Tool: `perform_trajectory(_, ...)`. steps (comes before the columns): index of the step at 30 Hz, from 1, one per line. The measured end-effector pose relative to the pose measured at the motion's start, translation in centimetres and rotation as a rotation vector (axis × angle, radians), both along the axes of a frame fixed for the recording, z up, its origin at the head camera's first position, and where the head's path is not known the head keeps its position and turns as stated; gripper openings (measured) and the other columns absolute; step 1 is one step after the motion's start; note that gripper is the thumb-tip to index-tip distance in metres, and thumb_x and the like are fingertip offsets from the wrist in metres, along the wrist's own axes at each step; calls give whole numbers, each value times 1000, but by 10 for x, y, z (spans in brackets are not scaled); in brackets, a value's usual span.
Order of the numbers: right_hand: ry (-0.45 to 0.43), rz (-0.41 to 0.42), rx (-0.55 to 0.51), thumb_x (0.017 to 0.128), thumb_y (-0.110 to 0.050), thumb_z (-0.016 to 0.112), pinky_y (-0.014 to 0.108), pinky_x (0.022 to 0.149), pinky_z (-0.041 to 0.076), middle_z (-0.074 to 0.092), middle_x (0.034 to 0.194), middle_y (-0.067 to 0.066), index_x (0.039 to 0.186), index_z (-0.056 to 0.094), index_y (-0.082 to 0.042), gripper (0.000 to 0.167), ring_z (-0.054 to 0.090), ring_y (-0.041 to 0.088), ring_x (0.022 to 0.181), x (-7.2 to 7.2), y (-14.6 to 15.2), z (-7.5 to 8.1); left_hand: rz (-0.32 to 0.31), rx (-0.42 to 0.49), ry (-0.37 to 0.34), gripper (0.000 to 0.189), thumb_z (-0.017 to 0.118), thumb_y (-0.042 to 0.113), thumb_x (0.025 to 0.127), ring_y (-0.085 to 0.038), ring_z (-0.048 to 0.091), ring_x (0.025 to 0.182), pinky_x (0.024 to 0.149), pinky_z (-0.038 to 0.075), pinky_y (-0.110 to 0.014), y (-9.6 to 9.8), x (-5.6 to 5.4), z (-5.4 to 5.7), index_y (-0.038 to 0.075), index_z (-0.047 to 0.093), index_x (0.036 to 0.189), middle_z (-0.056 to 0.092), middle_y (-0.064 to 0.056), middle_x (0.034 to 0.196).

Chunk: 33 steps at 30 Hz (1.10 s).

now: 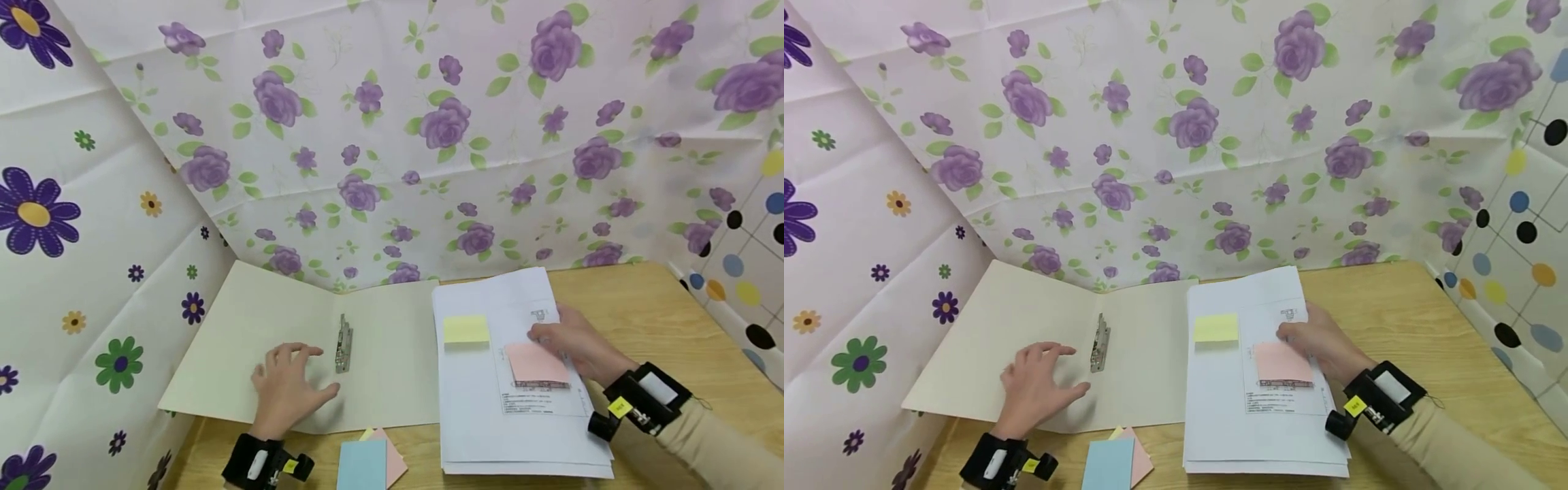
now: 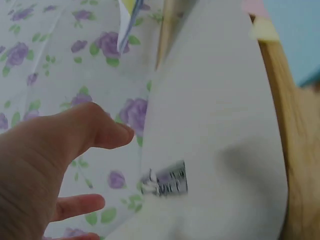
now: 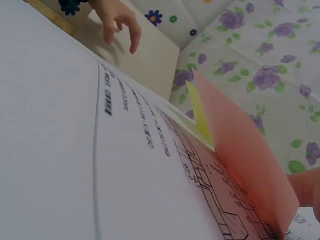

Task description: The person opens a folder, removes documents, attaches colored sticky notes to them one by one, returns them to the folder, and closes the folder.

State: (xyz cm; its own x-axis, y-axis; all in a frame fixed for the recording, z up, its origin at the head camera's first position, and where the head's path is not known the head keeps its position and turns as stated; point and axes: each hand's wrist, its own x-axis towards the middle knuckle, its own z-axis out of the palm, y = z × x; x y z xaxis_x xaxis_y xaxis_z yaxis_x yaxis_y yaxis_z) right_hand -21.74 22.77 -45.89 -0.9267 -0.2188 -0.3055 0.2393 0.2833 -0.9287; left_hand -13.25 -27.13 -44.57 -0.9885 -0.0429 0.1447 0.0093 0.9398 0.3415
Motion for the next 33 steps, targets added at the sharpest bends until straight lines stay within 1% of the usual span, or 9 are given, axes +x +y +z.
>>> perform_trajectory(4,6,5,-39,110,-12,60,33,89,66,49,168,35,177,18,3,80,75,20,115,-1,7,3,34,-51,-14,88,99,53,76,-66,25,163,115,4,-103,-16,-3,-7,9,70,147,50,-32,165)
perform_trajectory(7,7,3,-44,110,-12,59,32,90,66,49,169,35,177,18,3,80,73,18,116,0,10,4,36,-101,-72,106,97,65,73,-70,16,167,113,-1,-105,-22,-5,-18,7,65,155,44,-33,172)
perform_trajectory(10,-2,-8,-47,110,-12,59,33,89,66,50,168,35,177,17,3,80,73,17,115,2,12,4,13,-118,-138,116,91,78,72,-76,14,165,110,0,-106,-22,-6,-32,8,62,159,41,-32,176)
perform_trajectory(13,-14,-15,-60,111,-12,58,35,88,67,50,168,34,177,17,2,80,75,17,113,2,15,4,0,-77,-191,117,87,83,73,-77,11,164,108,-1,-107,-21,-7,-43,10,62,161,38,-31,179)
perform_trajectory(15,-14,-13,-59,111,-12,58,35,89,67,49,168,34,177,16,2,80,75,16,113,3,17,3,4,-51,-216,116,88,82,75,-77,9,164,107,-1,-107,-19,-8,-46,11,60,162,36,-31,180)
perform_trajectory(19,-2,-10,-41,112,-13,57,33,90,66,47,170,35,177,15,3,80,73,15,116,3,22,4,3,-32,-265,113,88,78,79,-76,6,164,108,-2,-107,-16,-13,-46,13,56,166,32,-29,183)
perform_trajectory(25,20,-21,7,113,-16,57,30,89,64,43,173,36,178,14,4,80,70,12,116,3,38,12,-13,-4,-293,114,86,79,81,-76,6,165,107,2,-107,1,-16,-50,15,51,169,29,-28,184)
perform_trajectory(29,16,-45,-2,113,-17,57,32,86,65,39,174,37,179,12,3,82,70,9,111,2,48,17,-9,-2,-280,114,89,78,78,-77,13,163,107,9,-108,24,-18,-50,15,54,166,34,-28,182)
perform_trajectory(33,-2,-52,-18,114,-16,57,32,87,66,35,177,36,179,9,2,84,71,5,109,3,58,17,-25,-13,-259,113,92,77,76,-77,19,162,105,16,-108,51,-18,-49,14,58,163,39,-27,179)
